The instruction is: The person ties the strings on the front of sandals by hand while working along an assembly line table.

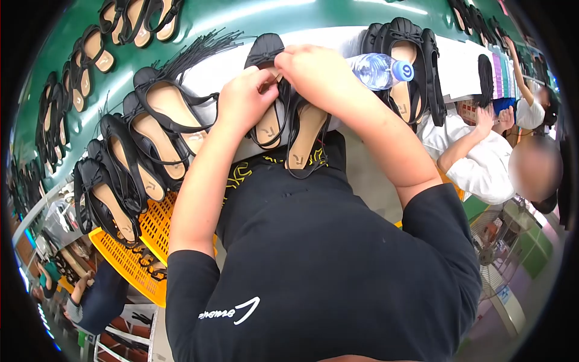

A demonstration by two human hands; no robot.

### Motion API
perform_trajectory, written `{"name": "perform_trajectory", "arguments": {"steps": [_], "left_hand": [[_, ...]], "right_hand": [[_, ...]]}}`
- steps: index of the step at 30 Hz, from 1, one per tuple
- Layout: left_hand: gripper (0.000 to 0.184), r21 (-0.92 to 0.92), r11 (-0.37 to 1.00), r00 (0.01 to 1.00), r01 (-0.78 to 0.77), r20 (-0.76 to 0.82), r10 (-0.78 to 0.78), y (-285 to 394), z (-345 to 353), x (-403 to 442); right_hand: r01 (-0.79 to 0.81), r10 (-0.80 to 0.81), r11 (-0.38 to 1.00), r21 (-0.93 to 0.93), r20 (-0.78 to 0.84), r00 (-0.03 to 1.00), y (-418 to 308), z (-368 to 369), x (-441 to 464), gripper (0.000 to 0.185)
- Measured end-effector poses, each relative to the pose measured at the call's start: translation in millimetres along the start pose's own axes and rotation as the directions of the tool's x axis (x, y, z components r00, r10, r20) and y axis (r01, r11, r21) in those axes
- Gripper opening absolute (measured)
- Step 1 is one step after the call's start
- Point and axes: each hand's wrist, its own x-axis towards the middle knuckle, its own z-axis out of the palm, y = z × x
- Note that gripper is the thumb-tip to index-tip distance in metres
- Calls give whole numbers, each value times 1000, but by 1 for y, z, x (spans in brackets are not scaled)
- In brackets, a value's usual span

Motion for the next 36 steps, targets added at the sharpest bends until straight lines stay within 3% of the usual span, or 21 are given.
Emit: {"name": "perform_trajectory", "arguments": {"steps": [6,13,19,25,27,30,36], "left_hand": [[10,26,1000,1000,-12,-10,13,-2,1,-1],[10,26,999,999,-33,-27,33,-4,4,-1],[11,16,998,996,-60,-61,61,-6,4,-2],[10,31,999,999,-44,-30,45,-6,3,-2],[10,23,999,999,-36,-18,36,-6,3,-2],[11,-8,998,998,-58,-37,57,-7,5,-2],[8,16,999,999,-41,-27,42,-5,3,-1]], "right_hand": [[23,-21,991,135,-16,1000,-2,-14,0,8],[-23,19,999,38,114,993,-5,1,0,10],[-33,5,968,249,111,994,2,6,-4,16],[-81,72,984,159,57,996,3,2,-7,14],[-42,42,999,5,40,998,6,5,-7,11],[-19,20,998,-65,13,1000,1,6,-8,10],[-39,40,996,-86,12,999,2,0,-2,8]]}}
